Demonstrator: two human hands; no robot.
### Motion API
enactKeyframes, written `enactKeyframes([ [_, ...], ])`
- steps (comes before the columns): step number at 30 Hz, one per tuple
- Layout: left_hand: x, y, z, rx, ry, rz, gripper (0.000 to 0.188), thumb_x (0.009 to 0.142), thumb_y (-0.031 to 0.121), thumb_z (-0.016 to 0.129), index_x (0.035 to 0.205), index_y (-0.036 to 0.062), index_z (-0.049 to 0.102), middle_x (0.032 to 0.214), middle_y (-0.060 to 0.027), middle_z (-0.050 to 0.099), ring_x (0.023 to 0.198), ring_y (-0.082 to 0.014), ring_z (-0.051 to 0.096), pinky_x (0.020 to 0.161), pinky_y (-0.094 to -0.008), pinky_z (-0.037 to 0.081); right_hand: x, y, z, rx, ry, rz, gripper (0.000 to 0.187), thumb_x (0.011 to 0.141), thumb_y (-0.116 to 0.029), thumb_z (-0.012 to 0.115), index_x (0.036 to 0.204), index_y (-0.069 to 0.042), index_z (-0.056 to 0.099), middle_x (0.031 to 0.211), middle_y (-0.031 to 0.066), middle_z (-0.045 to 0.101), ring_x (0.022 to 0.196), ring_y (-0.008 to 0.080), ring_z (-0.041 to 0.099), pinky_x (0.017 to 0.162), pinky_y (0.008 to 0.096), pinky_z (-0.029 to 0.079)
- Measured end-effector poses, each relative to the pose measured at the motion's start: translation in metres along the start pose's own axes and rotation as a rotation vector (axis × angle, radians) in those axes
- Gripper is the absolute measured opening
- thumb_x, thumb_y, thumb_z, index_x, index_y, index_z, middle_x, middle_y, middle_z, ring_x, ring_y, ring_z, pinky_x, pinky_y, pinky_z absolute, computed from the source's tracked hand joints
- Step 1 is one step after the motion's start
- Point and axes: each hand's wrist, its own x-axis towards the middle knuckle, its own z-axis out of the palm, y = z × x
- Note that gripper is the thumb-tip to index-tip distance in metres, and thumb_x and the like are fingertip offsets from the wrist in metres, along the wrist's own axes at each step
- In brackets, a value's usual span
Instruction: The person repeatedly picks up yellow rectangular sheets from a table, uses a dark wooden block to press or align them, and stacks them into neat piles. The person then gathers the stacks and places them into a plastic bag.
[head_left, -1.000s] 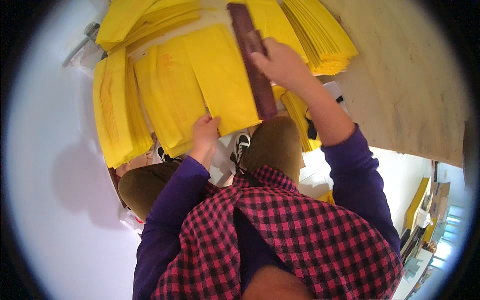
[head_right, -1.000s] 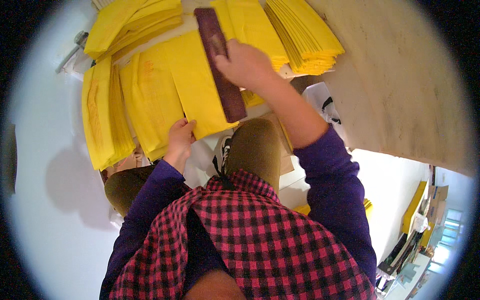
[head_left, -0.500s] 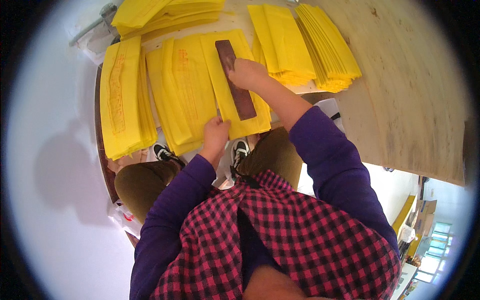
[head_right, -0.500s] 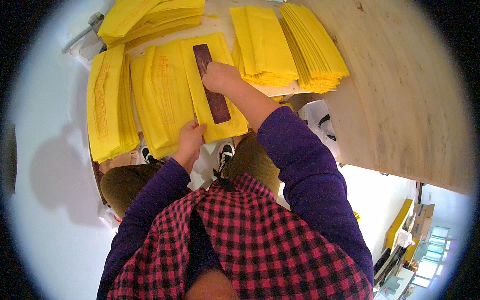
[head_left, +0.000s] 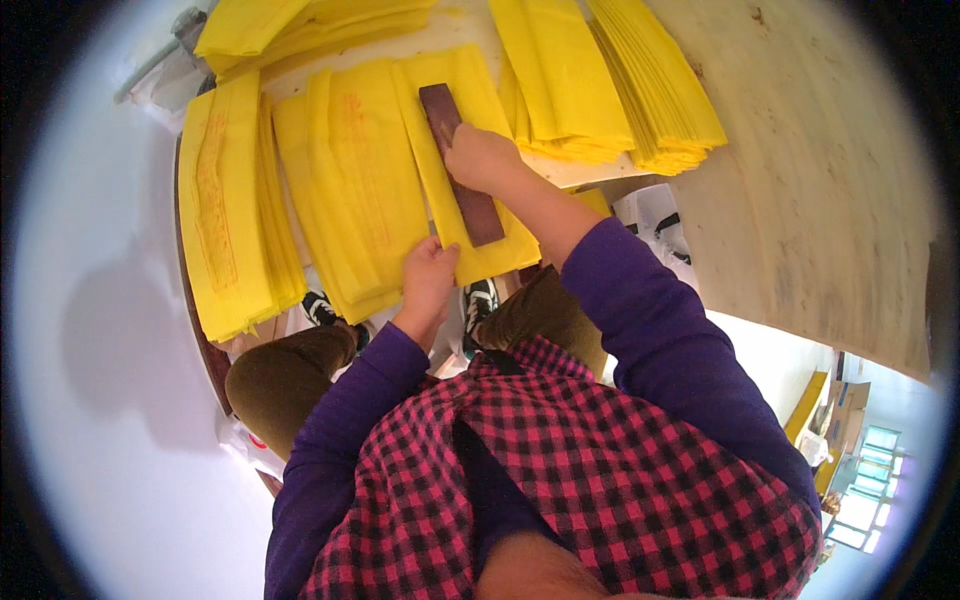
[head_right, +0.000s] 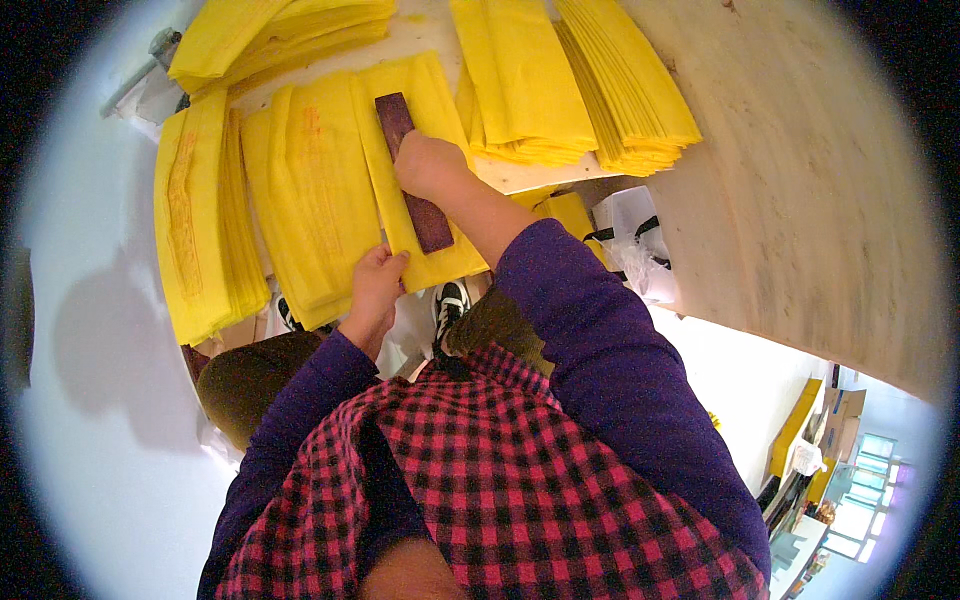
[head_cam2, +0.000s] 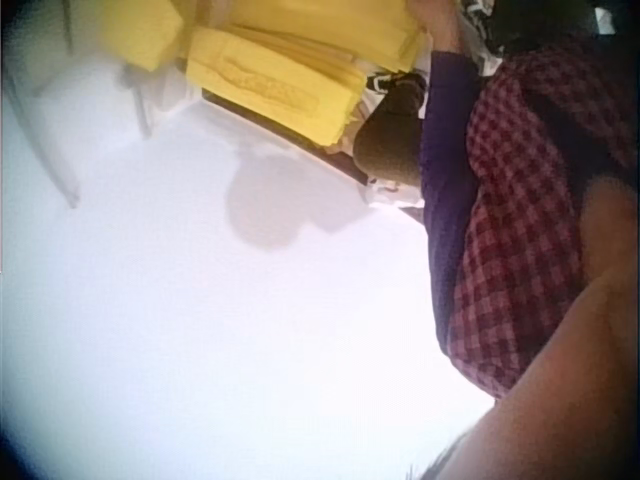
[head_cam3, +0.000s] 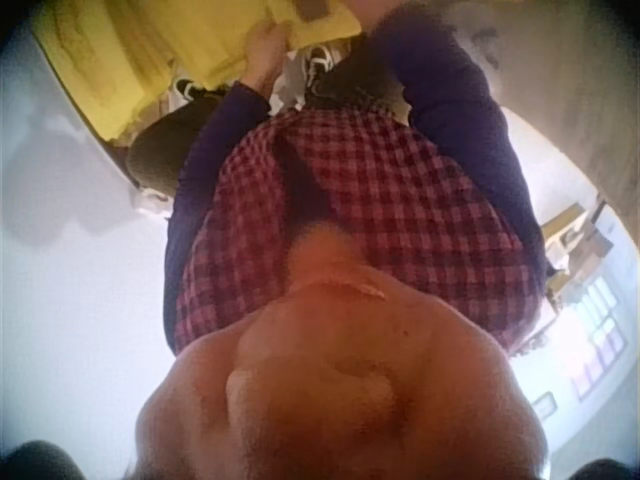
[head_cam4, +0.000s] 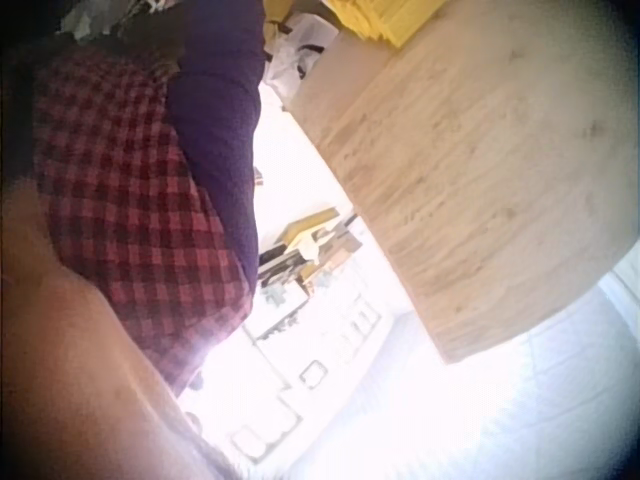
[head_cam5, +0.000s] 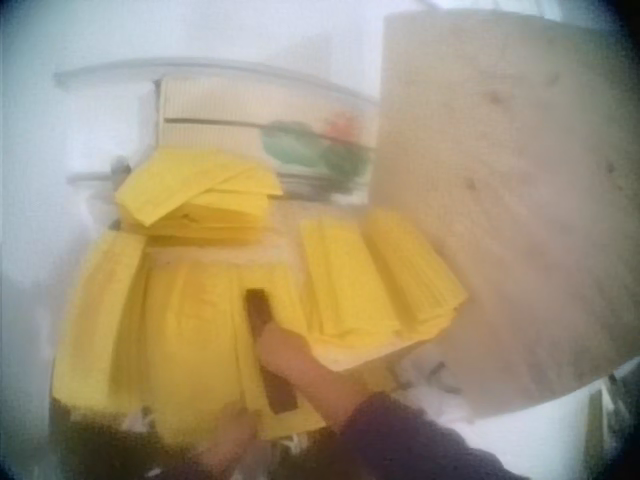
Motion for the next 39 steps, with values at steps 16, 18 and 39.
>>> enactKeyframes([
  [16,-0.002,0.008,0.000,-0.027,0.008,0.020,0.010,0.086,0.010,0.053,0.089,0.0013,0.058,0.075,-0.0033,0.060,0.058,-0.0120,0.055,0.050,-0.0244,0.043,-0.102,0.090,-0.150,0.035,0.641,-0.207,0.039,0.088,-0.037,0.052,0.095,0.001,0.049,0.082,0.0277,0.060,0.080,0.0446,0.058,0.069,0.0497,0.046],
  [18,-0.002,0.008,0.004,-0.094,0.047,0.035,0.010,0.085,0.010,0.055,0.082,0.0011,0.059,0.066,-0.0021,0.056,0.051,-0.0112,0.049,0.044,-0.0253,0.037,-0.132,0.127,-0.146,-0.028,0.669,-0.146,0.037,0.088,-0.036,0.051,0.094,0.000,0.048,0.080,0.0274,0.060,0.077,0.0449,0.058,0.066,0.0494,0.046],
  [39,-0.012,0.036,0.014,-0.090,0.068,-0.047,0.006,0.089,0.004,0.050,0.095,0.0029,0.053,0.093,-0.0057,0.059,0.081,-0.0152,0.058,0.070,-0.0271,0.048,-0.240,0.291,0.223,0.133,-0.279,0.424,0.032,0.086,-0.032,0.050,0.103,-0.005,0.056,0.096,0.0194,0.064,0.089,0.0355,0.063,0.077,0.0440,0.049],
])
